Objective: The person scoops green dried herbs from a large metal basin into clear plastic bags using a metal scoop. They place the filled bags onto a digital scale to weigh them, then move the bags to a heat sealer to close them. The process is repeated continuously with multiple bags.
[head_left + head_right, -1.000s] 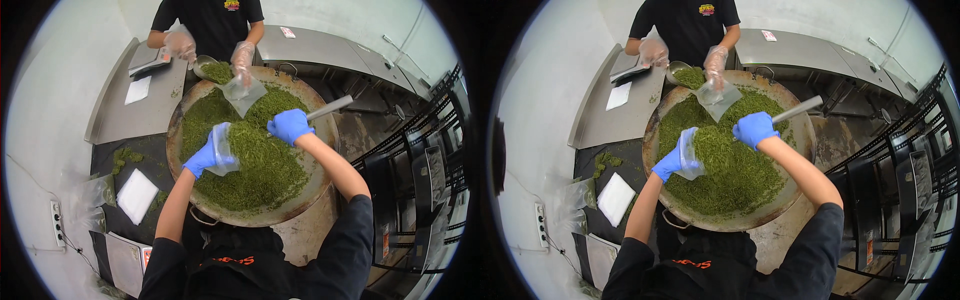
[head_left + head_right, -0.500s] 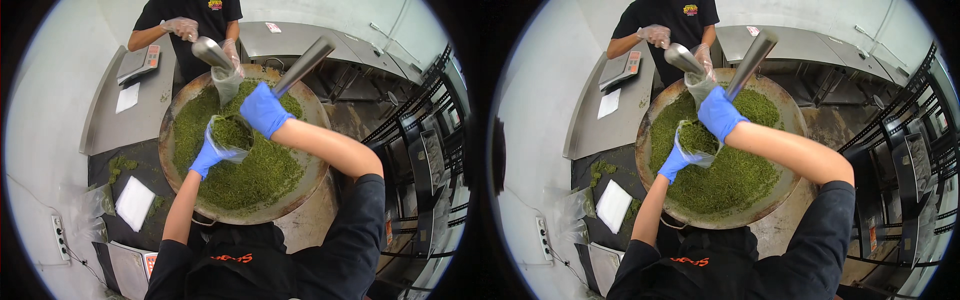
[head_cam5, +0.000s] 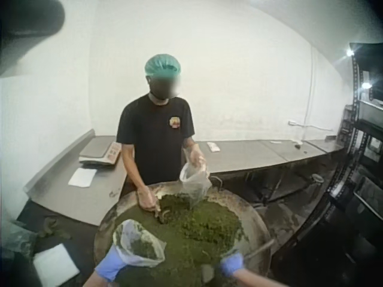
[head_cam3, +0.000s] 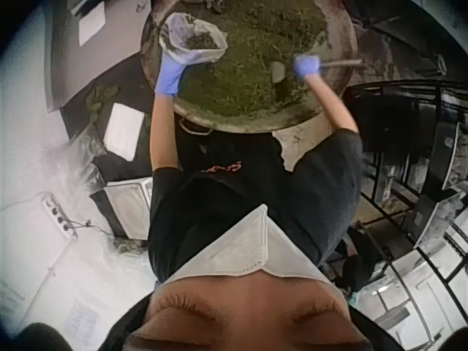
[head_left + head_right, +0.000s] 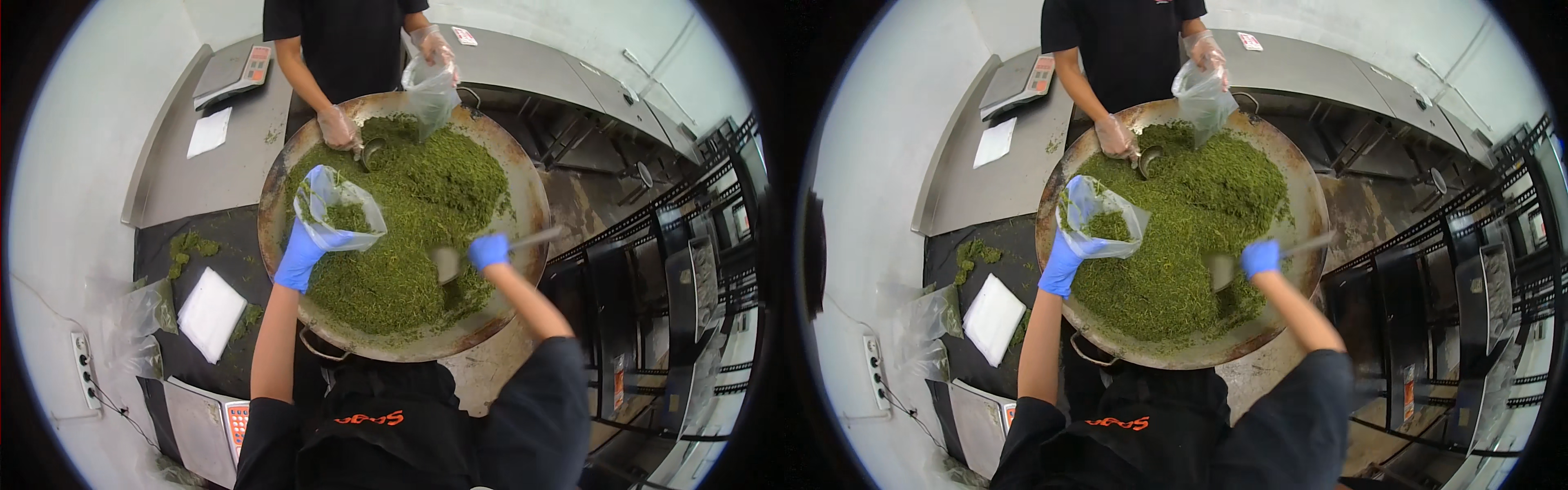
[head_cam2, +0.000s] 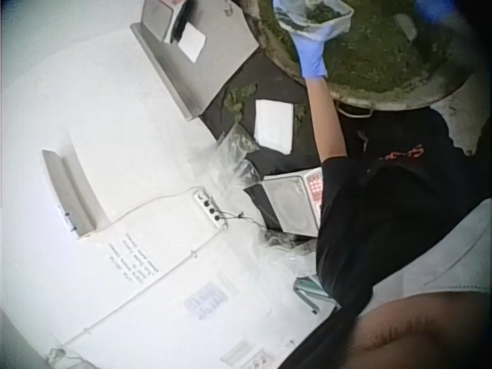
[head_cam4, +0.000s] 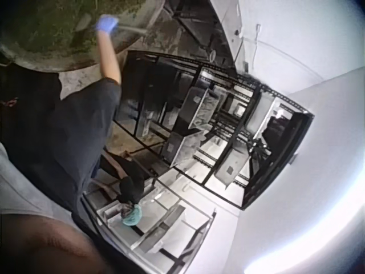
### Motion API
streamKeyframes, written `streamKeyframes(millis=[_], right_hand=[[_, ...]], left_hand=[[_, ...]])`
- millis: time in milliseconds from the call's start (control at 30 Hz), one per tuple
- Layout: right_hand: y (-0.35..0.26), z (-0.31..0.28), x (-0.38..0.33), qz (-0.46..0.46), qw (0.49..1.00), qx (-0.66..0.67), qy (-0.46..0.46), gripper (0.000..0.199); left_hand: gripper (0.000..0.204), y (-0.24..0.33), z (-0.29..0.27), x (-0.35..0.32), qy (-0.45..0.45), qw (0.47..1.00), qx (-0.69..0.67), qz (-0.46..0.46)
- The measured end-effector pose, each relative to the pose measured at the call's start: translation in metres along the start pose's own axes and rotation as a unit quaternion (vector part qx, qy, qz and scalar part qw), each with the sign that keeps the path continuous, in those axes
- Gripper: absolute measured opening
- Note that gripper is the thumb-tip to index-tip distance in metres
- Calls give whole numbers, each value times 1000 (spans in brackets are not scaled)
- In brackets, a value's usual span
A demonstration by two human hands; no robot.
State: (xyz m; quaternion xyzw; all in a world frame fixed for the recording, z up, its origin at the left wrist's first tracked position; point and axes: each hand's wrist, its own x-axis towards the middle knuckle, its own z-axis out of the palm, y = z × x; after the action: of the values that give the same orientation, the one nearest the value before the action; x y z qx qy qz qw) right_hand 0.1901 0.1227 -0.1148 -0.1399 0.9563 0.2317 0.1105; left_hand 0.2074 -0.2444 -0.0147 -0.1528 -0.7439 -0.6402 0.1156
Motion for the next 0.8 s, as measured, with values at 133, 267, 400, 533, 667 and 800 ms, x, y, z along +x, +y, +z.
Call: streamKeyframes(millis=[133, 267, 400, 533, 667, 800], right_hand=[[-122, 26, 17, 67, 964, 238, -101, 30], [-87, 3, 13, 43, 965, 244, -90, 37], [-14, -53, 1, 34, 969, 234, -71, 49], [46, -120, -17, 50, 976, 211, 36, 46], [80, -170, -30, 59, 971, 196, 124, 46], [61, -208, -37, 74, 966, 196, 155, 47]], left_hand=[[97, 30, -8, -14, 53, 994, -39, -84], [94, 46, -27, -26, 83, 992, -49, -82], [92, 46, -31, -31, 68, 988, -72, -119], [91, 47, -22, -30, 47, 982, -107, -146], [89, 34, -4, -31, 2, 981, -112, -157], [97, 18, 20, -27, -33, 987, -104, -117]])
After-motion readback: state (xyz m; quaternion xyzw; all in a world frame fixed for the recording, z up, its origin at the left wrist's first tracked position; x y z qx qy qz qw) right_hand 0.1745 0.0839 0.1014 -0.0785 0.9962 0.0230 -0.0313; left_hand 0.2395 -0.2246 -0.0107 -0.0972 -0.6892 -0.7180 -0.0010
